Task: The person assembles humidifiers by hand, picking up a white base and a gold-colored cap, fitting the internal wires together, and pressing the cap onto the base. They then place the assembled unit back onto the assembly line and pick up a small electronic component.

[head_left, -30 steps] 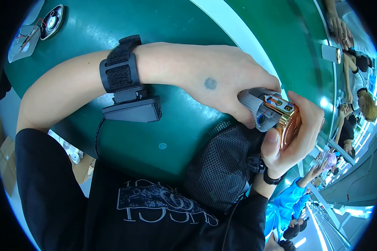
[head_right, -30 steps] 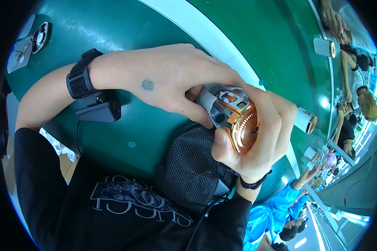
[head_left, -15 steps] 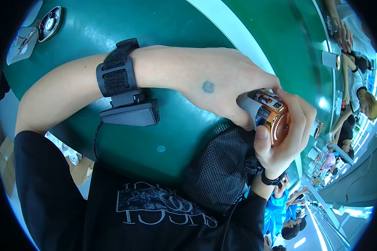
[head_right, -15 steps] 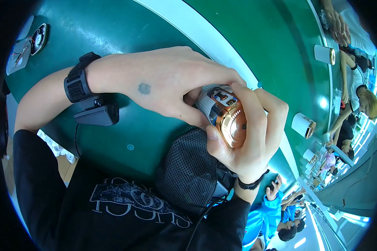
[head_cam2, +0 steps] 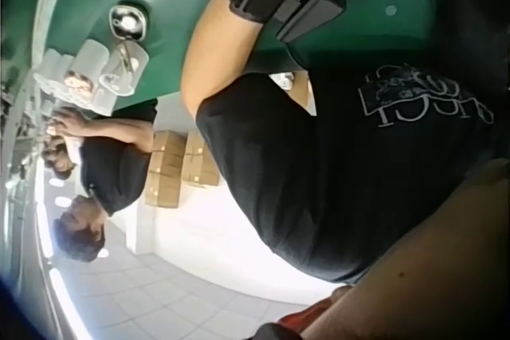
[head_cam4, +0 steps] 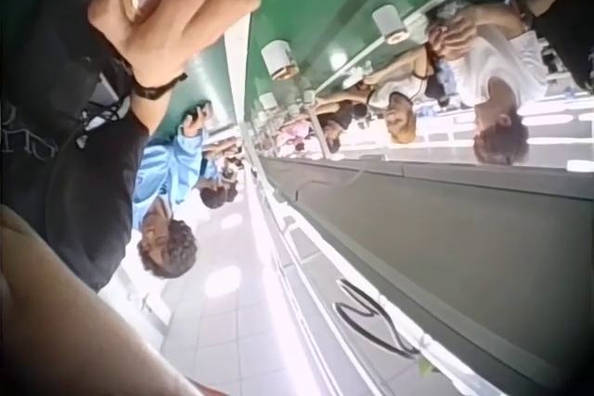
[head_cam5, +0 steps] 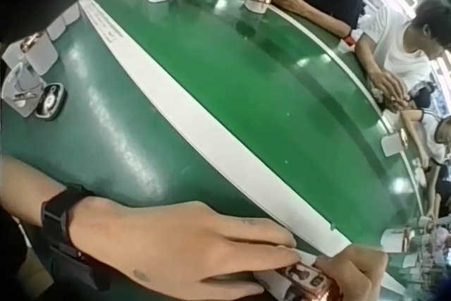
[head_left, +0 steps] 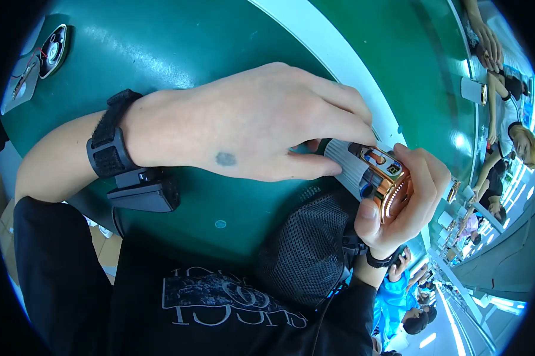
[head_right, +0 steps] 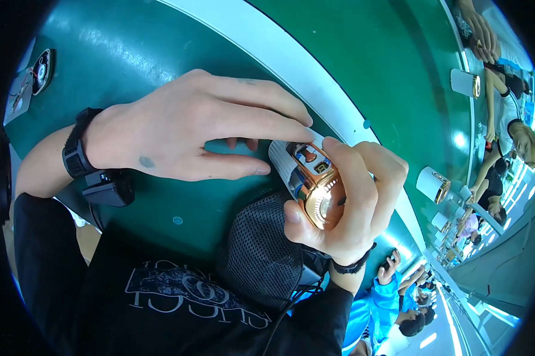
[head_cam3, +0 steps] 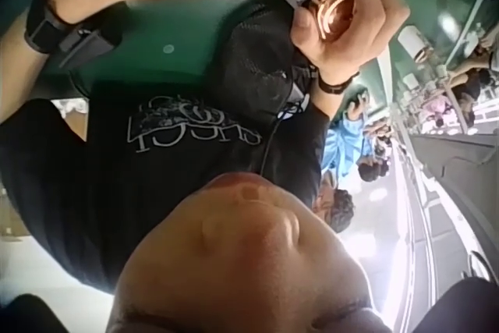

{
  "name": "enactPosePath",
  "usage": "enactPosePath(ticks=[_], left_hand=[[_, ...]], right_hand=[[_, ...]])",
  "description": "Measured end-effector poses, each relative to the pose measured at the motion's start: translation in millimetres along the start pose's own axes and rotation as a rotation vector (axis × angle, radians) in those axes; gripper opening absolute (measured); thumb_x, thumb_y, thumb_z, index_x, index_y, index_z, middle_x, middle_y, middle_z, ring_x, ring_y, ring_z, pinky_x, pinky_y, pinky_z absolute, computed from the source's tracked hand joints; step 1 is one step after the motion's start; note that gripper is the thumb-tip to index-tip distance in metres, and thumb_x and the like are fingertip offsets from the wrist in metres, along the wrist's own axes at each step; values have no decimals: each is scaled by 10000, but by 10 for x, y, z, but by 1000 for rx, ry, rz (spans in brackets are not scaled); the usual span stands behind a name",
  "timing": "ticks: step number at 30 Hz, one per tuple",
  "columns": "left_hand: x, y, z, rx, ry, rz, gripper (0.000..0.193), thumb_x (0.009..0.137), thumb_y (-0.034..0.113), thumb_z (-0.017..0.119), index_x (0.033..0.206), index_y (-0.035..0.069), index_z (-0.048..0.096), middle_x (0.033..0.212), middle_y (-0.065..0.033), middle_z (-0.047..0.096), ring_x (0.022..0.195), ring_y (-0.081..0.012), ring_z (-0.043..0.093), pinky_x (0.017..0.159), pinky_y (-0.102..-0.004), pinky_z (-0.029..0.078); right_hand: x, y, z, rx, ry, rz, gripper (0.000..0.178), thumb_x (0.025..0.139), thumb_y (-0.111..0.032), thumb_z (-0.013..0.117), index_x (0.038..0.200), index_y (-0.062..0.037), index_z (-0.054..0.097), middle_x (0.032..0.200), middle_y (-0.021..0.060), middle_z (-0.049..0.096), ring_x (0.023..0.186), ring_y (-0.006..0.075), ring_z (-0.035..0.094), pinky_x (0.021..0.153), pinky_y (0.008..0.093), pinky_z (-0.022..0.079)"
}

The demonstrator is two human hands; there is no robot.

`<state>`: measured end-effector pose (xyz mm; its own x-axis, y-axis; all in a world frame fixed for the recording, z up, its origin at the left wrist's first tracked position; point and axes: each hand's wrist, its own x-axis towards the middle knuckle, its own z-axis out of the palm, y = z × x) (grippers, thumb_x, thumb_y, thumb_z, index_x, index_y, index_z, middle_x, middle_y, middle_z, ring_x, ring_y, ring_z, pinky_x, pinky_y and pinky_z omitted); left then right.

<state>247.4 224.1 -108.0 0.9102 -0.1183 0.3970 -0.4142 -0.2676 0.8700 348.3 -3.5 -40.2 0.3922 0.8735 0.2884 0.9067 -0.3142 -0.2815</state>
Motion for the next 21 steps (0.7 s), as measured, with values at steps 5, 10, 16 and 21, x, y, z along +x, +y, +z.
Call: enactPosePath(ticks=[5, 10, 16, 21], left_hand=[[-33, -25, -30, 141, -32, 94, 441, 813, 118, 788, 1241, 83, 689, 1271, -62, 640, 916, -201, 695, 683, -322, 595], [-37, -18, -37, 223, -121, 138, 422, 803, 152, 802, 1204, 74, 695, 1288, -67, 626, 883, -190, 675, 685, -313, 589], [-2, 32, -53, 283, -229, 98, 405, 783, 200, 819, 1160, 99, 711, 1351, -65, 582, 943, -197, 647, 757, -318, 574], [35, 26, -21, 384, -153, 171, 426, 748, 256, 830, 1149, 155, 727, 1404, -57, 535, 1097, -227, 590, 948, -382, 490]], right_hand=[[-30, -10, -3, -12, -7, -4, 726, 928, -652, 580, 1219, 13, 574, 1092, 189, 611, 997, 316, 586, 857, 423, 477], [-31, 43, 36, 31, 32, -31, 715, 901, -639, 625, 1211, 5, 598, 1065, 173, 592, 942, 300, 577, 807, 413, 469], [-92, 84, 2, 5, 19, -52, 742, 917, -666, 571, 1213, 15, 582, 1058, 190, 595, 973, 315, 576, 854, 435, 468], [-150, 156, 16, 39, 32, -118, 752, 913, -677, 560, 1200, 17, 588, 1036, 192, 595, 944, 317, 583, 835, 448, 470]])
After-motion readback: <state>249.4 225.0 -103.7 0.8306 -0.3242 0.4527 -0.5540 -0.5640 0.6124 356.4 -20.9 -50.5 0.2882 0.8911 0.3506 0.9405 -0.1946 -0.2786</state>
